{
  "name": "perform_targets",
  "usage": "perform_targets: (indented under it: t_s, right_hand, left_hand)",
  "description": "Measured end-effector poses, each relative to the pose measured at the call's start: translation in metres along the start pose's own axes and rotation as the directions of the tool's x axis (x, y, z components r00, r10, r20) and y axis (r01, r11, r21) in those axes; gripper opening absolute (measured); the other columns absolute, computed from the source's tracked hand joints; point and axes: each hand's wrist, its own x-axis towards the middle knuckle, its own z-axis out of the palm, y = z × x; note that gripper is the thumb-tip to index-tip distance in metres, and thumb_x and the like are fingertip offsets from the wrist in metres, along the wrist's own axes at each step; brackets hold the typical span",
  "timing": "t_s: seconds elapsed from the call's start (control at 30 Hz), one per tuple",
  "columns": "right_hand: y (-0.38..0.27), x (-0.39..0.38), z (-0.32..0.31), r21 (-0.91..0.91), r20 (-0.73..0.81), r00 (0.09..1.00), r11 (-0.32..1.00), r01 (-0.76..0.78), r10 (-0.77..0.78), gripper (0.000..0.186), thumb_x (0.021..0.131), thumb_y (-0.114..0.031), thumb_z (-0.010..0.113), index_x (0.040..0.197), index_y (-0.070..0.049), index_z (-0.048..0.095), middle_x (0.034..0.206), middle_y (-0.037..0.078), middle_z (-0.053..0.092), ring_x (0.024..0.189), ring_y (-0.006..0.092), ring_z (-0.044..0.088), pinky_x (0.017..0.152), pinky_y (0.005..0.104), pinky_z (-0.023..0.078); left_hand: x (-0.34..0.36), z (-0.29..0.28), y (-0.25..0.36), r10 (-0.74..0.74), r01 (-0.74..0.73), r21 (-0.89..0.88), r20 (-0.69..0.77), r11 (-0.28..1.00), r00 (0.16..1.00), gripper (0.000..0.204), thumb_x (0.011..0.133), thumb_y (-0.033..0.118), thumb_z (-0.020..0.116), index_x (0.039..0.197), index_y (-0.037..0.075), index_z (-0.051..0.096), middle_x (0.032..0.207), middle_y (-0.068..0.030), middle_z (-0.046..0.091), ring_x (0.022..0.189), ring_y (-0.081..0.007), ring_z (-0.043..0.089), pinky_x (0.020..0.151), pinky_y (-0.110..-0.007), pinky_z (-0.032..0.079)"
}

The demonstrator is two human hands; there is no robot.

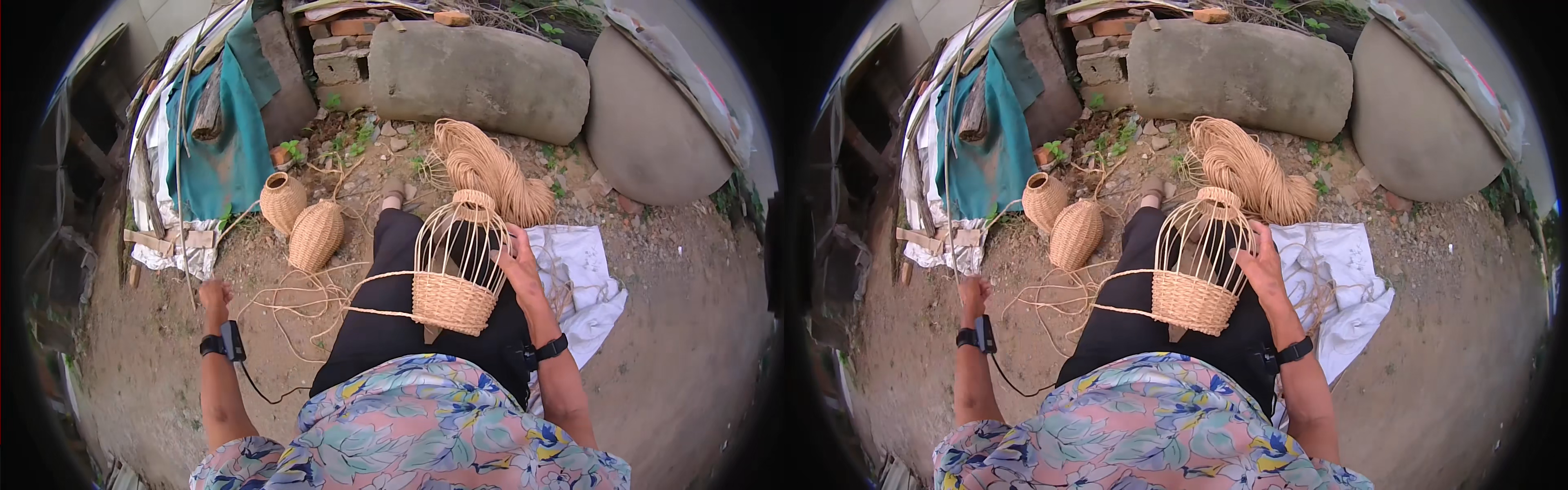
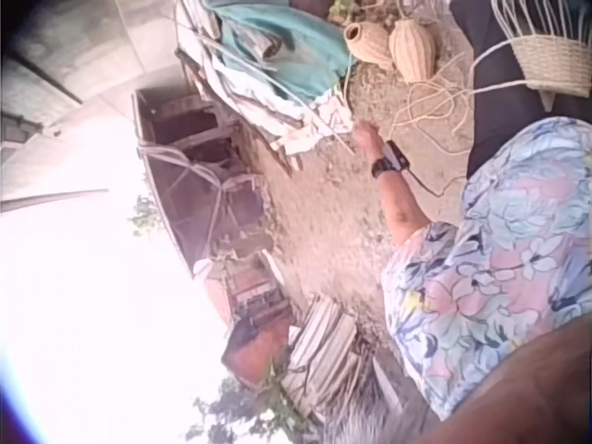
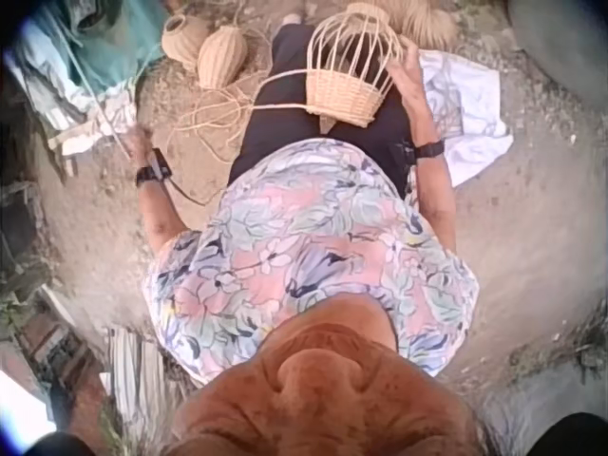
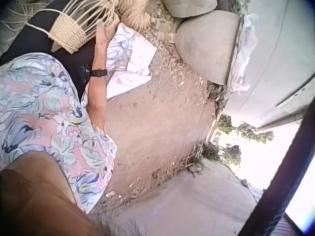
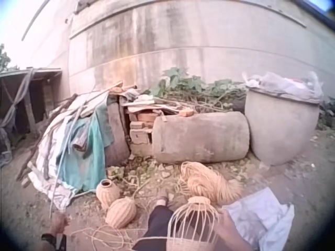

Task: Weaving a small decorative basket using flexible natural fibers.

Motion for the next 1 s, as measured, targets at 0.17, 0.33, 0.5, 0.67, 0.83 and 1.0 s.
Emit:
perform_targets:
  t_s: [0.17,0.33,0.5,0.67,0.83,1.0]
  right_hand:
    - [-0.040,0.008,-0.008,-0.117,-0.272,0.946,0.982,0.149,-0.176,0.053,0.082,-0.022,0.066,0.128,-0.002,0.050,0.128,0.018,0.054,0.123,0.0307,0.049,0.098,0.0380,0.040]
    - [-0.072,0.023,0.044,-0.718,0.041,0.937,0.642,0.268,-0.346,0.055,0.074,-0.019,0.066,0.125,-0.003,0.051,0.123,0.018,0.054,0.117,0.0371,0.047,0.100,0.0436,0.039]
    - [-0.063,0.021,0.040,-0.693,0.072,0.954,0.673,0.258,-0.292,0.050,0.072,-0.012,0.062,0.120,-0.003,0.053,0.121,0.018,0.054,0.116,0.0371,0.047,0.101,0.0443,0.038]
    - [-0.056,0.003,0.028,-0.512,-0.025,0.885,0.766,0.388,-0.465,0.046,0.069,-0.004,0.057,0.115,-0.001,0.054,0.119,0.019,0.054,0.117,0.0365,0.048,0.103,0.0425,0.037]
    - [-0.047,-0.012,0.022,-0.293,-0.175,0.884,0.880,0.374,-0.434,0.047,0.068,0.000,0.057,0.114,0.001,0.053,0.122,0.019,0.054,0.118,0.0343,0.050,0.104,0.0399,0.038]
    - [-0.040,-0.014,0.021,-0.296,-0.170,0.866,0.863,0.411,-0.470,0.048,0.070,-0.001,0.059,0.117,0.001,0.051,0.127,0.019,0.053,0.119,0.0328,0.052,0.102,0.0388,0.040]
  left_hand:
    - [-0.028,-0.047,-0.012,-0.237,0.237,0.022,0.187,0.971,0.953,0.009,0.090,0.021,0.060,0.086,0.013,0.063,0.069,0.0043,0.057,0.056,-0.0074,0.053,0.051,-0.024,0.045]
    - [-0.108,0.085,0.043,-0.101,0.123,-0.012,0.500,0.992,0.860,0.007,0.090,0.019,0.064,0.090,0.012,0.065,0.074,0.0042,0.061,0.063,-0.0065,0.058,0.058,-0.022,0.048]
    - [-0.226,0.204,0.126,0.049,0.022,-0.065,0.895,0.998,0.442,0.017,0.091,0.023,0.067,0.094,0.006,0.066,0.077,0.0007,0.065,0.066,-0.0052,0.061,0.061,-0.020,0.051]
    - [-0.299,0.267,0.128,0.095,-0.176,-0.058,0.973,0.983,0.211,0.013,0.091,0.018,0.067,0.097,0.006,0.067,0.080,0.0002,0.065,0.069,-0.0067,0.062,0.061,-0.024,0.051]
    - [-0.340,0.280,0.134,0.626,-0.911,-0.183,0.773,0.371,0.100,0.012,0.082,0.006,0.065,0.095,0.006,0.065,0.076,-0.0116,0.063,0.065,-0.0287,0.064,0.058,-0.040,0.048]
    - [-0.350,0.282,0.129,0.631,-0.856,-0.167,0.745,0.489,0.215,0.034,0.080,0.003,0.062,0.113,0.007,0.057,0.069,-0.0133,0.061,0.063,-0.0308,0.065,0.058,-0.041,0.051]
